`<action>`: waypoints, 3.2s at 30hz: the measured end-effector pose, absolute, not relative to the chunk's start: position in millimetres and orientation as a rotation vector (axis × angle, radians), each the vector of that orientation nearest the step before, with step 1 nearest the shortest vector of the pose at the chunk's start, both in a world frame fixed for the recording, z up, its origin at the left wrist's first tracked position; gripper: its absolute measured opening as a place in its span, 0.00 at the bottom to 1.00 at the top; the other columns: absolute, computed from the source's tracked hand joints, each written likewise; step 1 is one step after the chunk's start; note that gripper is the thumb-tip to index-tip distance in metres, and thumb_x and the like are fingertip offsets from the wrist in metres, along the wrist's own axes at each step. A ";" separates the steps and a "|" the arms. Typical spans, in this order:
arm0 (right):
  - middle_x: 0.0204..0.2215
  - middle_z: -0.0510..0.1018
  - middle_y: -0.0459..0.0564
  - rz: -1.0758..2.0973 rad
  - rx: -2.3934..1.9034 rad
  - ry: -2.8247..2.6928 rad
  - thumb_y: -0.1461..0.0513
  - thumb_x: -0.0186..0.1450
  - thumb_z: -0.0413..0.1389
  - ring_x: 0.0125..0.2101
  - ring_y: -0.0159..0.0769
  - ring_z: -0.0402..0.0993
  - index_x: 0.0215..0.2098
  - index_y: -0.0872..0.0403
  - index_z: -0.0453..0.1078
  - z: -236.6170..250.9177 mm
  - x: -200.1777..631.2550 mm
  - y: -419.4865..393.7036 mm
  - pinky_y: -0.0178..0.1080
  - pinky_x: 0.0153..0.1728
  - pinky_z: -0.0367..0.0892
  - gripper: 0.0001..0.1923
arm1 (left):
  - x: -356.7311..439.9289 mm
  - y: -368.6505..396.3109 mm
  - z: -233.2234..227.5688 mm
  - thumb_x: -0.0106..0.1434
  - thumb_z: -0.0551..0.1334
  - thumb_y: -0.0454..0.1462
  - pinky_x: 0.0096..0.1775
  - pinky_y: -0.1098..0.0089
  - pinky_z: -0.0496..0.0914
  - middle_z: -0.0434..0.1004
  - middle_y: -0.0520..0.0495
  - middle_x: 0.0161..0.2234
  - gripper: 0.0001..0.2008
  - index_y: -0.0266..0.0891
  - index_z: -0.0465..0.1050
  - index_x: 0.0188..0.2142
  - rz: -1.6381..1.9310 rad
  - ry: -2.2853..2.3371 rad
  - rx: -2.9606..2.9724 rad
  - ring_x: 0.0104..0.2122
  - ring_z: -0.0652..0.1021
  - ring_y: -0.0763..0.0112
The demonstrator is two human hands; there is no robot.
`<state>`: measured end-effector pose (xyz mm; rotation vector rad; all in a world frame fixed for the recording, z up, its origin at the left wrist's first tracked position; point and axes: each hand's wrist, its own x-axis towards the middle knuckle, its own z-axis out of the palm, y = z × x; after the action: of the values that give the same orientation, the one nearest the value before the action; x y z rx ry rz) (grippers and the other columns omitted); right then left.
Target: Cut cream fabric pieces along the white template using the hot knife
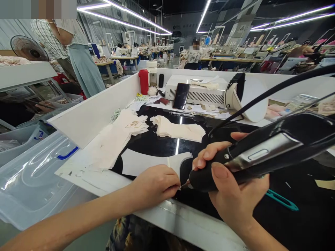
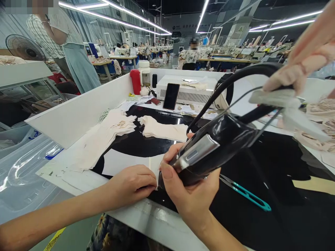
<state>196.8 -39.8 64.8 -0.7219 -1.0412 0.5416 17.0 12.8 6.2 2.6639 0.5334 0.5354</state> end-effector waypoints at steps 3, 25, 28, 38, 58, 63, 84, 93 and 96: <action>0.33 0.78 0.41 0.545 -0.708 -1.048 0.54 0.68 0.76 0.26 0.37 0.76 0.59 0.44 0.69 64.3 196.9 -39.9 0.42 0.25 0.77 0.28 | 16.8 12.9 5.9 0.76 0.66 0.30 0.46 0.68 0.75 0.86 0.48 0.41 0.06 0.39 0.81 0.42 0.561 0.521 2.657 0.41 0.84 0.66; 0.36 0.79 0.43 0.584 -0.689 -1.056 0.58 0.70 0.75 0.27 0.36 0.79 0.60 0.46 0.68 60.3 196.9 -46.5 0.40 0.25 0.78 0.27 | 19.3 23.0 13.4 0.79 0.68 0.37 0.50 0.66 0.76 0.83 0.46 0.42 0.06 0.38 0.80 0.43 0.510 0.576 2.666 0.43 0.83 0.63; 0.35 0.79 0.44 0.590 -0.686 -1.040 0.59 0.69 0.75 0.27 0.37 0.79 0.60 0.46 0.69 61.2 196.9 -48.1 0.41 0.25 0.78 0.27 | 22.2 22.5 13.3 0.76 0.72 0.35 0.51 0.66 0.76 0.83 0.46 0.43 0.05 0.38 0.79 0.42 0.496 0.588 2.660 0.44 0.82 0.62; 0.35 0.80 0.42 0.592 -0.699 -1.046 0.57 0.70 0.76 0.28 0.35 0.79 0.59 0.46 0.69 62.2 198.6 -50.4 0.40 0.29 0.82 0.27 | 26.1 23.7 4.6 0.78 0.67 0.30 0.52 0.66 0.75 0.83 0.46 0.45 0.04 0.38 0.78 0.44 0.636 0.429 2.707 0.45 0.83 0.64; 0.34 0.80 0.42 0.587 -0.707 -1.038 0.58 0.68 0.76 0.26 0.36 0.80 0.58 0.45 0.71 63.2 199.4 -48.4 0.41 0.27 0.82 0.26 | 4.7 34.2 7.8 0.86 0.56 0.35 0.57 0.65 0.77 0.88 0.43 0.48 0.14 0.36 0.81 0.53 0.742 0.037 2.915 0.48 0.85 0.64; 0.35 0.80 0.41 0.604 -0.704 -1.048 0.58 0.69 0.76 0.29 0.35 0.80 0.58 0.45 0.71 63.1 201.8 -49.7 0.39 0.30 0.83 0.25 | 0.6 37.0 2.6 0.86 0.58 0.39 0.58 0.65 0.78 0.88 0.42 0.51 0.15 0.35 0.82 0.55 0.777 -0.012 2.959 0.51 0.85 0.62; 0.35 0.79 0.40 0.610 -0.722 -1.038 0.58 0.69 0.76 0.29 0.35 0.79 0.58 0.44 0.71 63.2 201.7 -49.8 0.39 0.31 0.83 0.25 | -2.7 35.6 -2.9 0.85 0.61 0.40 0.63 0.66 0.78 0.87 0.40 0.53 0.13 0.38 0.82 0.58 0.687 0.028 2.994 0.55 0.86 0.63; 0.34 0.79 0.42 0.569 -0.739 -1.029 0.57 0.68 0.76 0.27 0.38 0.78 0.57 0.44 0.71 63.9 200.3 -49.2 0.42 0.26 0.81 0.25 | -2.2 35.6 -1.6 0.85 0.59 0.39 0.62 0.66 0.80 0.88 0.40 0.50 0.14 0.33 0.82 0.56 0.843 -0.029 2.953 0.52 0.86 0.63; 0.33 0.79 0.42 0.564 -0.750 -1.021 0.57 0.68 0.76 0.26 0.38 0.78 0.57 0.44 0.71 64.1 198.6 -48.3 0.43 0.26 0.80 0.25 | -2.2 36.4 -2.0 0.85 0.60 0.38 0.62 0.65 0.80 0.88 0.40 0.50 0.14 0.33 0.82 0.56 0.832 -0.034 2.955 0.52 0.86 0.63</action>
<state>198.6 -48.3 64.1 -0.7498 -1.0211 0.5636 -2.2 36.4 -2.0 2.9546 -0.0338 0.8318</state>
